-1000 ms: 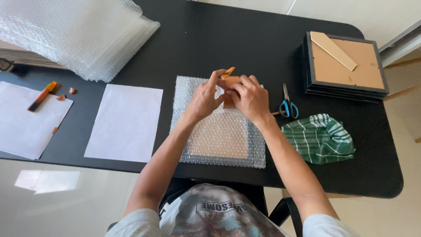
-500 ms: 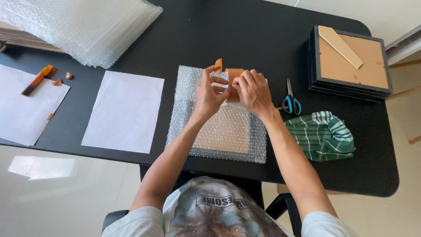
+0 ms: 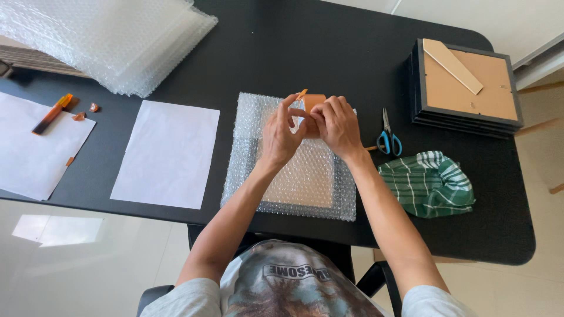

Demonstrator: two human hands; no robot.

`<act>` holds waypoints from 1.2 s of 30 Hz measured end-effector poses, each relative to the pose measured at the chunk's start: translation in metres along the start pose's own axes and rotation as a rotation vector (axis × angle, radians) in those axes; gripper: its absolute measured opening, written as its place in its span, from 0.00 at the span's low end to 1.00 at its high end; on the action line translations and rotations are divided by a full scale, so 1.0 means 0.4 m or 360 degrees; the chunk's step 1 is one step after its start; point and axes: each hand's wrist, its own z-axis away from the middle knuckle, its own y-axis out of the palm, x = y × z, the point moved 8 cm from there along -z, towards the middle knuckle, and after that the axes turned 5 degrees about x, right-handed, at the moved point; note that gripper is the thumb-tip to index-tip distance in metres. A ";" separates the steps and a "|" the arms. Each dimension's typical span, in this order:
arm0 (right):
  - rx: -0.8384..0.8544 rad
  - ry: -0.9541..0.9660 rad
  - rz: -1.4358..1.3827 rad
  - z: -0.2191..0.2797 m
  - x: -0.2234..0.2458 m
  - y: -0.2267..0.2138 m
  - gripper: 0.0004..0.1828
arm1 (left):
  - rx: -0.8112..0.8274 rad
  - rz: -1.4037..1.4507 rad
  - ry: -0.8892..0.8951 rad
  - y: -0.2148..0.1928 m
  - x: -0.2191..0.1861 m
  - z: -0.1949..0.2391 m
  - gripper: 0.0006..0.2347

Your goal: The person secures a sheet of bubble wrap by applying multiple pieces of brown packing tape. They repeatedly pull tape from a roll, cut it with scissors, and press it onto the bubble wrap to hold it in place.

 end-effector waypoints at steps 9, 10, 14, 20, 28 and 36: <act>-0.0014 0.0004 -0.0021 0.001 0.002 -0.007 0.10 | 0.0061 -0.0100 0.0092 -0.017 -0.020 -0.024 0.31; -0.0016 0.0003 -0.0020 0.002 0.002 -0.009 0.10 | 0.0060 -0.0100 0.0093 -0.025 -0.030 -0.030 0.31; -0.0005 -0.0010 -0.0019 -0.001 0.009 -0.015 0.09 | 0.0124 -0.0084 0.0131 -0.040 -0.051 -0.054 0.32; -0.0093 -0.0038 0.0054 0.004 0.030 -0.033 0.06 | 0.0240 -0.0108 0.0195 -0.009 -0.028 -0.075 0.32; -0.0192 0.0485 -0.0519 0.060 -0.003 -0.054 0.45 | 0.0259 -0.0043 0.0128 -0.035 -0.051 -0.069 0.32; 0.0217 0.1076 -0.1428 0.141 -0.031 0.063 0.58 | 0.0261 -0.0008 0.0025 -0.052 -0.049 -0.063 0.36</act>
